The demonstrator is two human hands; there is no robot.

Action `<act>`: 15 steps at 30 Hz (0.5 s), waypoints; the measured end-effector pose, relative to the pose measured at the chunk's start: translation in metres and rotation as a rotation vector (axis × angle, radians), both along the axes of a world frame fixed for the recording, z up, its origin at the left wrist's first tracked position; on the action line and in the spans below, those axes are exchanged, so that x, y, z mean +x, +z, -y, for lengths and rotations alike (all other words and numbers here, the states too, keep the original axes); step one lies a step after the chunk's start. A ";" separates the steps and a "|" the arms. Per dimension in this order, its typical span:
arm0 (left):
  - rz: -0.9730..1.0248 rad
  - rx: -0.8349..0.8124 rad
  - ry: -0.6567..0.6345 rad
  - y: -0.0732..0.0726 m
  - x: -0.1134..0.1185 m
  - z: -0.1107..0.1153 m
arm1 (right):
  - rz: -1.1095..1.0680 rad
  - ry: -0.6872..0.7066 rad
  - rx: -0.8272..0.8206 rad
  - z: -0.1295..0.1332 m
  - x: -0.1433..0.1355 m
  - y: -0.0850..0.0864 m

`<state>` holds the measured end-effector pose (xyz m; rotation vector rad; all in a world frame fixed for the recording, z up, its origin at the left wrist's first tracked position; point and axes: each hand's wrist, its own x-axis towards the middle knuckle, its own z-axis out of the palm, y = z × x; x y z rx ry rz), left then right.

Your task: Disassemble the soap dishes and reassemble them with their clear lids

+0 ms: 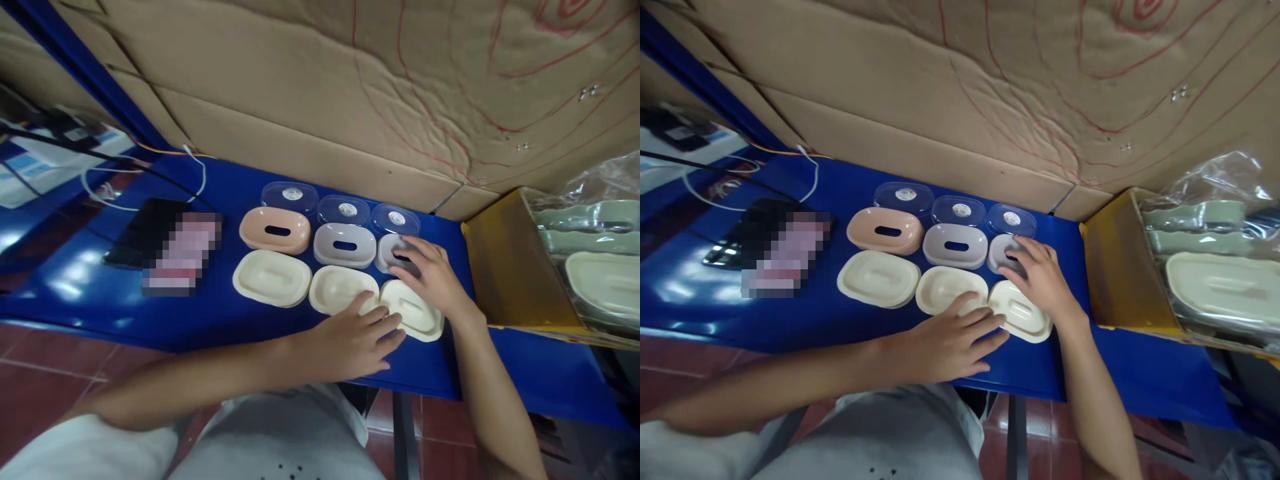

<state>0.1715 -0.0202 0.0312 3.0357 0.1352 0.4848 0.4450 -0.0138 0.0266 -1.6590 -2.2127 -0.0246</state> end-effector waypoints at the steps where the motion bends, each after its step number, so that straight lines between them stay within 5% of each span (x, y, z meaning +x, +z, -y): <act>1: 0.022 -0.021 0.031 0.004 -0.011 -0.002 | 0.007 0.004 0.025 0.001 -0.003 0.002; 4: 0.099 -0.076 0.244 0.009 -0.054 -0.011 | 0.032 0.057 0.089 0.006 -0.017 0.011; 8: 0.154 -0.081 0.590 -0.005 -0.114 -0.019 | -0.005 0.236 0.050 0.020 -0.049 0.020; 11: 0.136 -0.062 0.675 -0.023 -0.139 -0.019 | -0.052 0.374 -0.027 0.029 -0.075 0.017; 15: 0.154 -0.034 0.717 -0.037 -0.145 -0.018 | -0.028 0.473 -0.082 0.030 -0.097 0.004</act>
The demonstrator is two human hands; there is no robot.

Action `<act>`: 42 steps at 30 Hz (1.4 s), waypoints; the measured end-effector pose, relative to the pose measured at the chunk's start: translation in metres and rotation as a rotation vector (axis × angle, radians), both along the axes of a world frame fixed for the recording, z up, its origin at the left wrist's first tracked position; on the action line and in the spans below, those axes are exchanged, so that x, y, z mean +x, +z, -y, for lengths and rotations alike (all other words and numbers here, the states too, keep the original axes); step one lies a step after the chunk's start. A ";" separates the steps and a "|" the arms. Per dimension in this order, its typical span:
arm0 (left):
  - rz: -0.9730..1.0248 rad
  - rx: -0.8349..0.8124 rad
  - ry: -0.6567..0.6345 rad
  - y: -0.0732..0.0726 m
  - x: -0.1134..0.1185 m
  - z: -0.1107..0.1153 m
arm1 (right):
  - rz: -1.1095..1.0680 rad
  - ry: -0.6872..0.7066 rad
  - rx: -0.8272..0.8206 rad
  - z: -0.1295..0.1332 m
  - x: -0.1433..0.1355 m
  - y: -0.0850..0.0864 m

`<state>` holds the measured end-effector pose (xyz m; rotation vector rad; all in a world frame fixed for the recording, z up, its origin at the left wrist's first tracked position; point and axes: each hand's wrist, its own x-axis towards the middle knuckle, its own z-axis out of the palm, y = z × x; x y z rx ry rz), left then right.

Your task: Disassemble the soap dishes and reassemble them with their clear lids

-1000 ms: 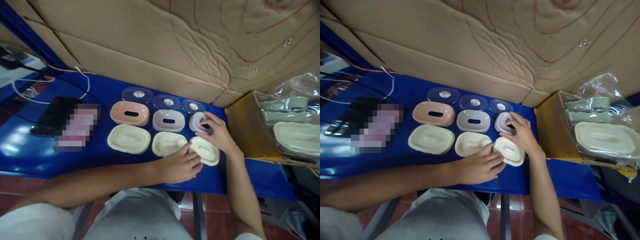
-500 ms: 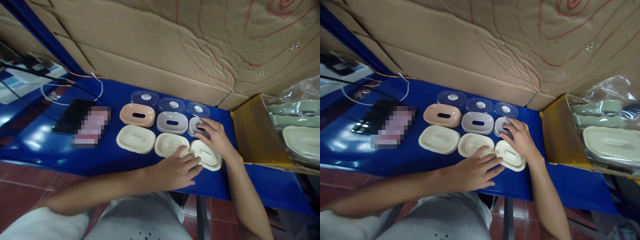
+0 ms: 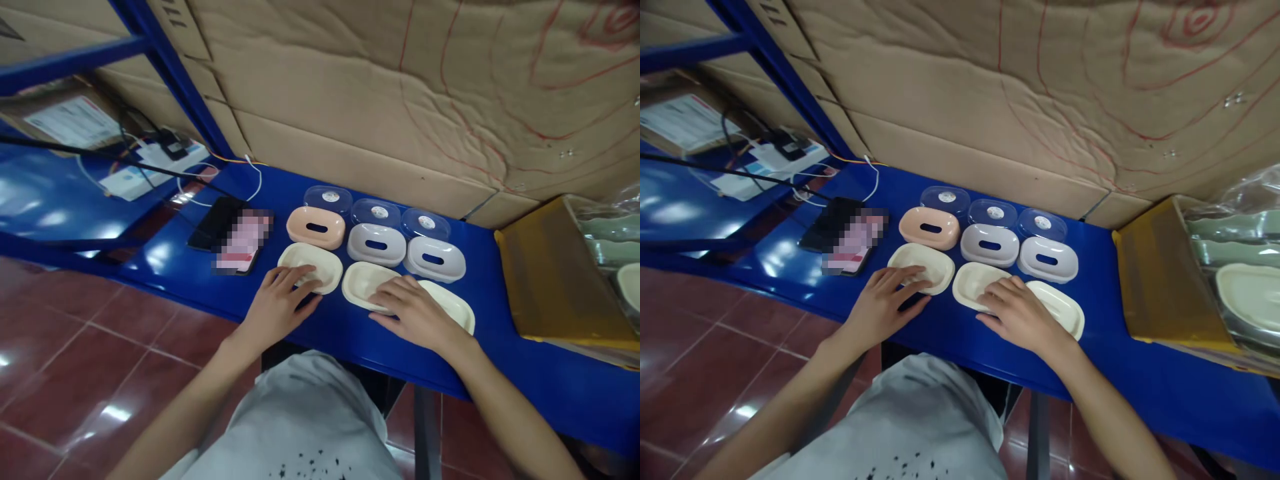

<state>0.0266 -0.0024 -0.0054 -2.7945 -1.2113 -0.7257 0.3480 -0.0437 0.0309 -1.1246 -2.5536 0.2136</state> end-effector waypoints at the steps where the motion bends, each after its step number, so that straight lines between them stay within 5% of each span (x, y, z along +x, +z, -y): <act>1: 0.012 0.012 0.018 -0.001 0.001 0.000 | 0.013 0.009 0.000 -0.001 -0.002 -0.003; 8: 0.059 0.000 0.042 0.007 -0.001 -0.011 | 0.003 -0.008 0.003 -0.004 0.000 -0.006; 12: 0.052 -0.004 0.118 0.018 0.003 -0.045 | -0.042 -0.009 0.029 -0.004 0.000 -0.006; 18: -0.154 -0.252 0.192 0.033 0.028 -0.102 | -0.095 -0.003 0.099 -0.006 0.003 -0.006; 24: -0.168 -0.282 0.211 0.034 0.041 -0.124 | -0.099 -0.001 0.131 -0.007 0.009 -0.008; 33: -0.067 -0.181 0.241 0.043 0.051 -0.118 | -0.096 -0.016 0.142 -0.009 0.008 -0.010; 37: -0.007 -0.098 0.198 0.049 0.041 -0.087 | -0.095 -0.023 0.126 -0.009 0.009 -0.011; 42: 0.022 -0.051 0.147 0.038 0.027 -0.036 | -0.090 -0.005 0.128 -0.009 0.008 -0.012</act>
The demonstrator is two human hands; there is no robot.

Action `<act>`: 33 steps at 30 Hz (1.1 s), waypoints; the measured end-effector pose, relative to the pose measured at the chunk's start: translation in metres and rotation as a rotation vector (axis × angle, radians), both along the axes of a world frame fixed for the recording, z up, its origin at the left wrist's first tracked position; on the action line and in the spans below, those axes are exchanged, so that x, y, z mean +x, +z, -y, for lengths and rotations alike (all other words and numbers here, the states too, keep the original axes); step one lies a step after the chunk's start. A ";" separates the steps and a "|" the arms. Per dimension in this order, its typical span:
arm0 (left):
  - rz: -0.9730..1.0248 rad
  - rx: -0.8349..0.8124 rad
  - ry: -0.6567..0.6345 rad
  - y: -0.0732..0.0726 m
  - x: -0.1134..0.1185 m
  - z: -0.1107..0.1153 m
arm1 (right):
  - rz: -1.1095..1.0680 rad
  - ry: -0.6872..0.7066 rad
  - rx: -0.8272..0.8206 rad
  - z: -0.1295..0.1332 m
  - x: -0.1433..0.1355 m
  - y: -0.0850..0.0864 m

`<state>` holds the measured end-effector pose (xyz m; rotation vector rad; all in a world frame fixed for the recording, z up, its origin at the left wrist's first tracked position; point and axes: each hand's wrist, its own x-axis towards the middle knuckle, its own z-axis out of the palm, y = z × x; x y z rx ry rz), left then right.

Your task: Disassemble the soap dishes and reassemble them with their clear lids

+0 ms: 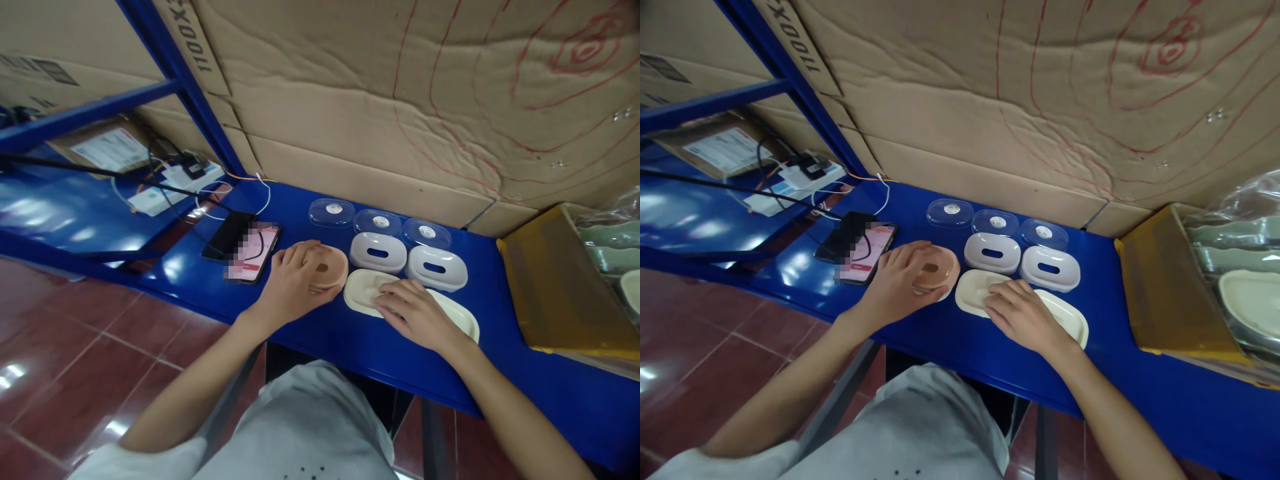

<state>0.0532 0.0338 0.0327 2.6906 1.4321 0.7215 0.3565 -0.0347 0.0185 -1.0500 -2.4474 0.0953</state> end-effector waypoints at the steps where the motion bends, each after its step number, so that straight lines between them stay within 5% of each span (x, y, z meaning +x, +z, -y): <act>1: -0.002 -0.004 0.002 -0.003 -0.002 0.006 | 0.003 0.003 0.002 0.000 -0.001 0.000; 26: -0.141 -0.046 -0.039 -0.032 -0.008 0.025 | 0.009 0.000 -0.008 0.001 0.001 -0.005; 30: -0.147 -0.056 -0.059 -0.017 -0.011 0.014 | 0.010 0.006 -0.005 0.000 0.001 -0.005; 33: -0.094 -0.020 -0.056 0.007 -0.002 -0.016 | 0.006 -0.002 -0.023 0.000 0.001 -0.004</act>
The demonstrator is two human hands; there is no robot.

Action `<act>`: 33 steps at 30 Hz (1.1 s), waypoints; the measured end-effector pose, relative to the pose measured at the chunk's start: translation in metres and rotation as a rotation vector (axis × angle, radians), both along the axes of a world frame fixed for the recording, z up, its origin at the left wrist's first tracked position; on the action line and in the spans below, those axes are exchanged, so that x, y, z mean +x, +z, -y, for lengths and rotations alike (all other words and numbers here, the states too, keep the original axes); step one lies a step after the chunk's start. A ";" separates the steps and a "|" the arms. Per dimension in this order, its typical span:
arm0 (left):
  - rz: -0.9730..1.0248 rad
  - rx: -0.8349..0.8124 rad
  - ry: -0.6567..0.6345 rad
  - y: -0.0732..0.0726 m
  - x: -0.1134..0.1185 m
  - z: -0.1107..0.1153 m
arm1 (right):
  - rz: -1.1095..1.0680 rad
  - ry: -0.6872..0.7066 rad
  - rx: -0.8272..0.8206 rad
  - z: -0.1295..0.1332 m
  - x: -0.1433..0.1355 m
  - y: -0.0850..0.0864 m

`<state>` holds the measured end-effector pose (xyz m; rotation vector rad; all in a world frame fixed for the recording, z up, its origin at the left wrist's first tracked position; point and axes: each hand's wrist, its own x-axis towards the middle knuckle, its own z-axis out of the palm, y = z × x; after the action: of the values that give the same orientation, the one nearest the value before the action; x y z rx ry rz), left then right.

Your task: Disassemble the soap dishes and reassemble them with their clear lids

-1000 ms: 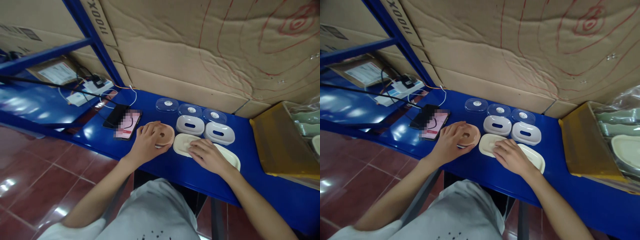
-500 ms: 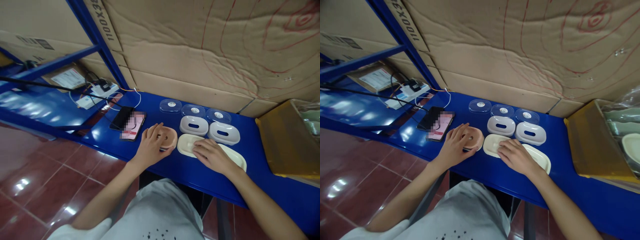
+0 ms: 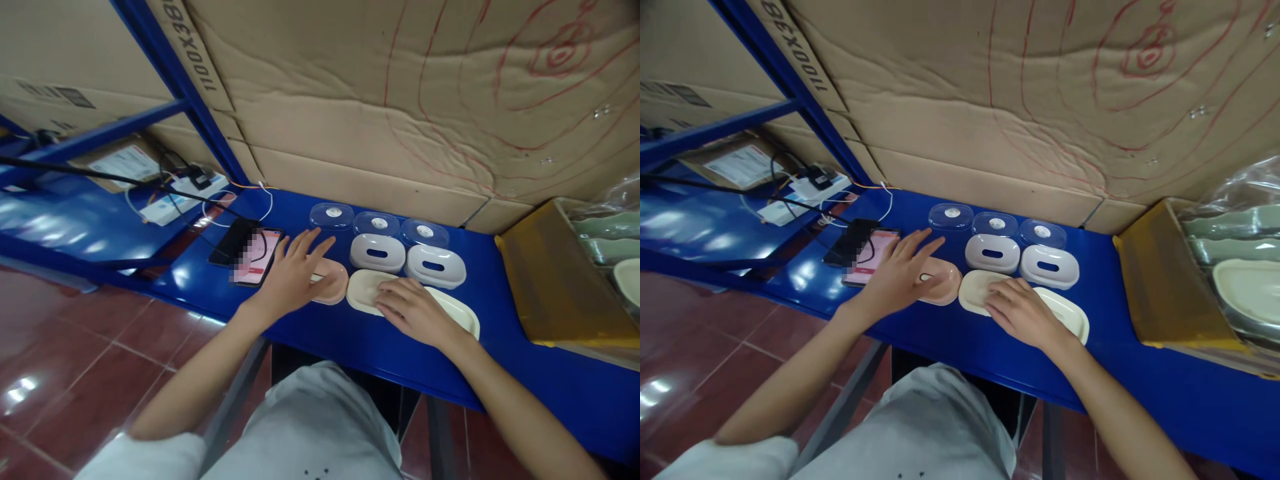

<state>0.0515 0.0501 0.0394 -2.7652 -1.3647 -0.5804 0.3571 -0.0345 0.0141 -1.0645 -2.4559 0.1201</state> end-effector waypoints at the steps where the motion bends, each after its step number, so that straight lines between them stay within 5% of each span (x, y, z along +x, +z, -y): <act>1: 0.022 -0.017 0.000 0.008 0.007 -0.015 | 0.001 -0.001 -0.004 0.000 0.000 0.000; 4: 0.003 -0.143 0.097 0.021 0.032 -0.069 | 0.005 0.001 -0.002 -0.001 -0.001 0.001; 8: -0.092 -0.281 0.124 0.015 0.057 -0.137 | 0.004 -0.017 0.045 -0.002 0.001 0.001; 13: -0.140 -0.371 0.129 0.002 0.056 -0.168 | 0.005 -0.044 0.093 0.000 0.005 0.001; 17: -0.122 -0.322 0.117 0.008 0.039 -0.143 | 0.014 -0.021 0.085 0.002 0.003 0.005; 22: -0.069 -0.236 0.015 0.023 0.010 -0.068 | 0.020 -0.011 0.052 0.002 0.002 0.006; 26: 0.025 -0.146 -0.115 0.015 -0.008 -0.015 | -0.003 -0.022 0.030 0.001 -0.005 0.003; 33: 0.022 -0.168 -0.122 -0.003 -0.017 0.008 | 0.054 -0.026 0.035 -0.009 -0.046 0.005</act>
<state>0.0344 0.0418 0.0368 -3.0013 -1.3130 -0.5238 0.3108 -0.0255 0.0189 -1.0980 -2.4820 0.0408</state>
